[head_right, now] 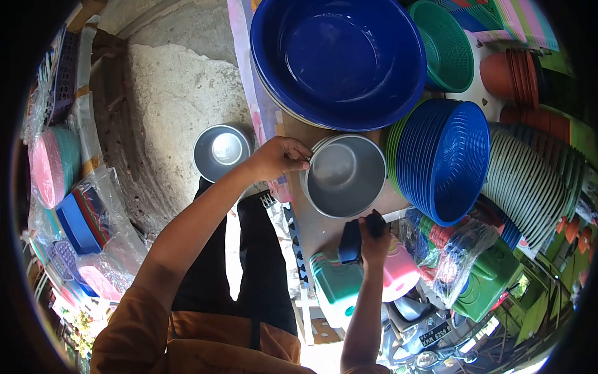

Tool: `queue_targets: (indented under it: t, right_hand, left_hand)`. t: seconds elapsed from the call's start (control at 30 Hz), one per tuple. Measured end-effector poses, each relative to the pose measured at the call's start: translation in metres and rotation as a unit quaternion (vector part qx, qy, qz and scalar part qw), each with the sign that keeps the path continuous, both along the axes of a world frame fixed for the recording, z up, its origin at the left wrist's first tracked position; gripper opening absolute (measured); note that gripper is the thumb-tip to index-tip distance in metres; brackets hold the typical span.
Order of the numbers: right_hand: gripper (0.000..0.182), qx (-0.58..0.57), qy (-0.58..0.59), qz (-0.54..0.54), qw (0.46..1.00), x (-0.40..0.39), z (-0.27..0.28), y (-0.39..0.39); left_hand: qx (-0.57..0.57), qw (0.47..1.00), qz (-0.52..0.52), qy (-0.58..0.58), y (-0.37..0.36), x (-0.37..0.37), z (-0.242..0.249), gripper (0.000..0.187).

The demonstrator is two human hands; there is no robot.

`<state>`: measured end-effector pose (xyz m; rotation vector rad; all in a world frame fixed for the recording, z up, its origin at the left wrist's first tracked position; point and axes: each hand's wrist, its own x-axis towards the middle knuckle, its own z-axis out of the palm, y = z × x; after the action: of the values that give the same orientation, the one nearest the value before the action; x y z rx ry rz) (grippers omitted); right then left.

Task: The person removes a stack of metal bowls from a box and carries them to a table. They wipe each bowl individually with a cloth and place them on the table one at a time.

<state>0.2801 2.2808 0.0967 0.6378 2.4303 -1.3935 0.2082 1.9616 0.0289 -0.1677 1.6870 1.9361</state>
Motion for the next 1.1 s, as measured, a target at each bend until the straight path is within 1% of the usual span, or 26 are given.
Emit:
queue_targets:
  t: [0.1, 0.23, 0.3, 0.33, 0.4, 0.43, 0.47, 0.5, 0.53, 0.57, 0.63, 0.67, 0.73, 0.77, 0.83, 0.87, 0.93, 1.03, 1.07, 1.1]
  right_hand:
    - [0.033, -0.01, -0.029, 0.026, 0.999, 0.001, -0.014, -0.003]
    - [0.032, -0.003, -0.041, 0.004, 0.999, 0.009, -0.008, -0.015]
    - [0.032, 0.053, -0.012, -0.038, 0.998, 0.024, -0.003, -0.016]
    - [0.032, 0.05, -0.013, -0.041, 0.998, 0.033, 0.001, -0.024]
    - [0.035, 0.004, -0.021, -0.018, 1.0, 0.054, 0.012, -0.051]
    - [0.036, -0.003, -0.033, 0.018, 0.999, 0.067, 0.007, -0.06]
    - [0.037, -0.009, -0.046, 0.054, 0.997, 0.081, -0.003, -0.07]
    - [0.037, -0.015, -0.065, 0.067, 0.996, 0.094, -0.016, -0.084]
    - [0.037, -0.02, -0.085, 0.079, 0.993, 0.1, -0.024, -0.104]
    - [0.046, -0.073, -0.201, 0.045, 0.976, 0.102, -0.03, -0.122]
    - [0.048, -0.176, -0.279, 0.005, 0.944, 0.101, -0.053, -0.163]
    - [0.048, -0.179, -0.279, 0.001, 0.944, 0.104, -0.074, -0.179]
    - [0.045, -0.171, -0.295, 0.04, 0.939, 0.111, -0.122, -0.207]
    - [0.045, -0.173, -0.296, 0.036, 0.939, 0.106, -0.134, -0.224]
    - [0.048, -0.153, -0.278, 0.056, 0.947, 0.095, -0.159, -0.251]
    - [0.048, -0.154, -0.278, 0.053, 0.947, 0.101, -0.18, -0.257]
    - [0.045, -0.153, -0.241, -0.014, 0.958, 0.102, -0.217, -0.273]
    - [0.043, -0.127, -0.259, -0.03, 0.957, 0.097, -0.24, -0.286]
    - [0.04, -0.137, -0.222, -0.076, 0.962, 0.097, -0.241, -0.292]
    - [0.04, -0.136, -0.217, -0.08, 0.963, 0.094, -0.242, -0.296]
  left_hand:
    - [-0.01, 1.0, -0.003, -0.003, -0.001, 0.0, 0.003, 0.028]
    - [-0.021, 1.0, -0.006, -0.003, -0.006, 0.004, 0.006, 0.028]
    - [-0.092, 0.995, 0.021, -0.013, -0.016, 0.015, 0.011, 0.026]
    - [-0.096, 0.995, 0.018, -0.013, -0.02, 0.028, 0.001, 0.026]
    - [-0.135, 0.979, 0.145, 0.051, -0.032, 0.067, -0.035, 0.023]
    - [-0.191, 0.97, 0.151, 0.023, -0.043, 0.085, -0.037, 0.021]
    - [-0.246, 0.956, 0.158, -0.005, -0.054, 0.106, -0.039, 0.02]
    - [-0.318, 0.936, 0.135, 0.059, -0.066, 0.13, -0.045, 0.019]
    - [-0.347, 0.926, 0.127, 0.075, -0.077, 0.148, -0.045, 0.023]
    - [-0.372, 0.923, 0.075, 0.062, -0.091, 0.164, -0.047, 0.03]
    - [-0.41, 0.906, 0.076, 0.07, -0.117, 0.19, -0.068, 0.039]
    - [-0.411, 0.906, 0.071, 0.071, -0.13, 0.194, -0.078, 0.039]
    - [-0.448, 0.886, 0.12, -0.025, -0.151, 0.196, -0.095, 0.05]
    - [-0.448, 0.886, 0.116, -0.024, -0.16, 0.194, -0.101, 0.05]
    - [-0.419, 0.899, 0.126, -0.024, -0.178, 0.181, -0.119, 0.059]
    - [-0.42, 0.899, 0.123, -0.019, -0.182, 0.172, -0.123, 0.061]
    - [-0.416, 0.903, 0.105, 0.004, -0.192, 0.153, -0.136, 0.06]
    - [-0.415, 0.905, 0.079, 0.044, -0.205, 0.134, -0.155, 0.055]
    - [-0.413, 0.908, 0.062, -0.002, -0.209, 0.128, -0.157, 0.053]
    - [-0.412, 0.909, 0.046, -0.049, -0.212, 0.123, -0.158, 0.052]
